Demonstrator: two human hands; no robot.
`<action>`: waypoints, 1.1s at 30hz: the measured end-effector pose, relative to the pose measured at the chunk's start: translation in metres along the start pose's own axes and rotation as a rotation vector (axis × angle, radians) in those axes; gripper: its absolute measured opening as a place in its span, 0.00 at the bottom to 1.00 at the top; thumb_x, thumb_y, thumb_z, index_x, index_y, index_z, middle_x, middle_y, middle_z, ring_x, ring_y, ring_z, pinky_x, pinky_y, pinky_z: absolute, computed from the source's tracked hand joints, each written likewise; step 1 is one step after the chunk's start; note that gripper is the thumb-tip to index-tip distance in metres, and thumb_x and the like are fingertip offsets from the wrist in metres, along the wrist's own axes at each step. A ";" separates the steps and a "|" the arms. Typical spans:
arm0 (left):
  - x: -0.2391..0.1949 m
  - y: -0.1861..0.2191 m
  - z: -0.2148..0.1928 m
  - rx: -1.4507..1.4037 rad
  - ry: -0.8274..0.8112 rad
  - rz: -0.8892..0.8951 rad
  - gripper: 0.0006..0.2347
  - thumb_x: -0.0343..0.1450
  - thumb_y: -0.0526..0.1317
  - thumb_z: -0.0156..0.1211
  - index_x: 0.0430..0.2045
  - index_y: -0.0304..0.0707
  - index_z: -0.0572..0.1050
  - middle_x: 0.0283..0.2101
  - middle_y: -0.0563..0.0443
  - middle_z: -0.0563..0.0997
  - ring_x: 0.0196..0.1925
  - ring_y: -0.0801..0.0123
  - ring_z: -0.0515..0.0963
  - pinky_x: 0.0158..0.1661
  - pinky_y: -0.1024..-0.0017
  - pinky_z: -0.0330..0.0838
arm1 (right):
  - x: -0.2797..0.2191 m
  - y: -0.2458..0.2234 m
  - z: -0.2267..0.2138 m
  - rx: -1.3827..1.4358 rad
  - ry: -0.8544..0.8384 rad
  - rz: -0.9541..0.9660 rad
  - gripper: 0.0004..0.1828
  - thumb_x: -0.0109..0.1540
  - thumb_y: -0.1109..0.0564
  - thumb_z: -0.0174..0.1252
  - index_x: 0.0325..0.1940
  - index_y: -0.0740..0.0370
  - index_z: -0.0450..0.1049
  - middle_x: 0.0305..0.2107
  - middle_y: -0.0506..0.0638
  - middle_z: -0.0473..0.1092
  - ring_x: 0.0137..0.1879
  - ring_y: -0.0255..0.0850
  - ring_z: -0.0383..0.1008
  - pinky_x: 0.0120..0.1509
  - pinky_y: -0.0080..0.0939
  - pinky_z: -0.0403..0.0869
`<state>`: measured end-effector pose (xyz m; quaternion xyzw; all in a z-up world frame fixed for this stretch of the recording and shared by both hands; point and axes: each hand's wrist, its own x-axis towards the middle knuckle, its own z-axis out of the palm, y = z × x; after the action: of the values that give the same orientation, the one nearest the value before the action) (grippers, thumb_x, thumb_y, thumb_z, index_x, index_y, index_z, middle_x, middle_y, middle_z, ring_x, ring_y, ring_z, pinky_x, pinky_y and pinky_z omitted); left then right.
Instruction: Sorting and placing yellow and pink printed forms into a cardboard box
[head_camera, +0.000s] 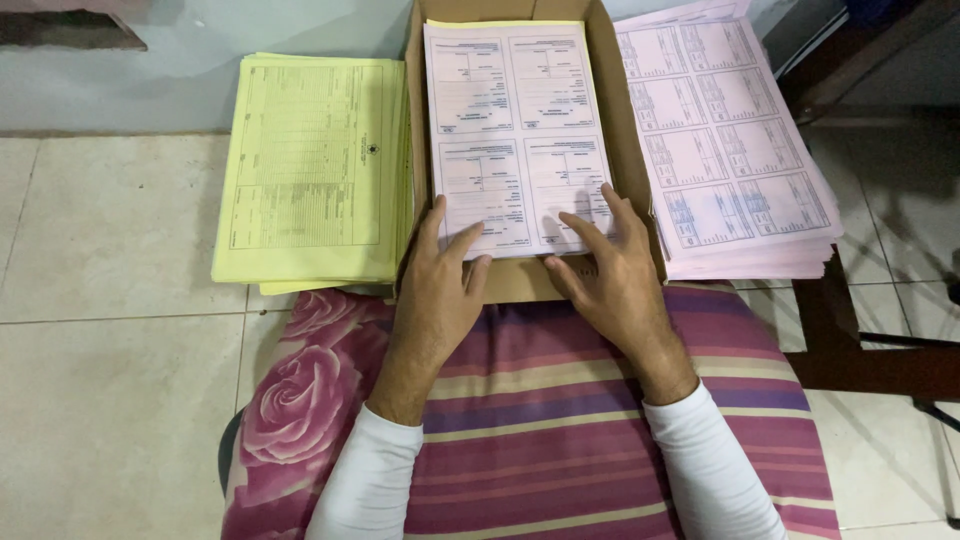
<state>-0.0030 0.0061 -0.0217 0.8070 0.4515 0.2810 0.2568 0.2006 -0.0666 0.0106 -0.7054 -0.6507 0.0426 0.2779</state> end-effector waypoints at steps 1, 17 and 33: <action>0.000 0.001 -0.001 0.000 -0.003 0.000 0.16 0.72 0.36 0.60 0.55 0.33 0.76 0.69 0.23 0.58 0.70 0.31 0.63 0.63 0.48 0.66 | -0.001 0.001 0.002 0.000 -0.001 0.002 0.27 0.61 0.47 0.69 0.63 0.55 0.76 0.67 0.74 0.55 0.69 0.78 0.59 0.64 0.77 0.68; 0.002 0.013 -0.003 0.035 0.046 0.036 0.17 0.76 0.31 0.49 0.61 0.34 0.70 0.71 0.22 0.53 0.73 0.32 0.57 0.65 0.49 0.64 | -0.003 0.011 0.010 0.019 0.024 0.059 0.22 0.64 0.48 0.63 0.62 0.52 0.76 0.67 0.69 0.57 0.69 0.72 0.63 0.65 0.69 0.70; 0.015 -0.065 -0.077 0.112 0.114 -0.292 0.37 0.73 0.40 0.62 0.73 0.28 0.44 0.71 0.17 0.51 0.73 0.25 0.51 0.65 0.33 0.55 | -0.004 0.027 0.020 -0.066 0.095 -0.061 0.19 0.61 0.46 0.68 0.55 0.50 0.81 0.56 0.62 0.72 0.67 0.64 0.69 0.67 0.57 0.72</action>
<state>-0.0874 0.0612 -0.0071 0.7288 0.5927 0.2602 0.2235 0.2153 -0.0636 -0.0197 -0.6952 -0.6590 -0.0209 0.2862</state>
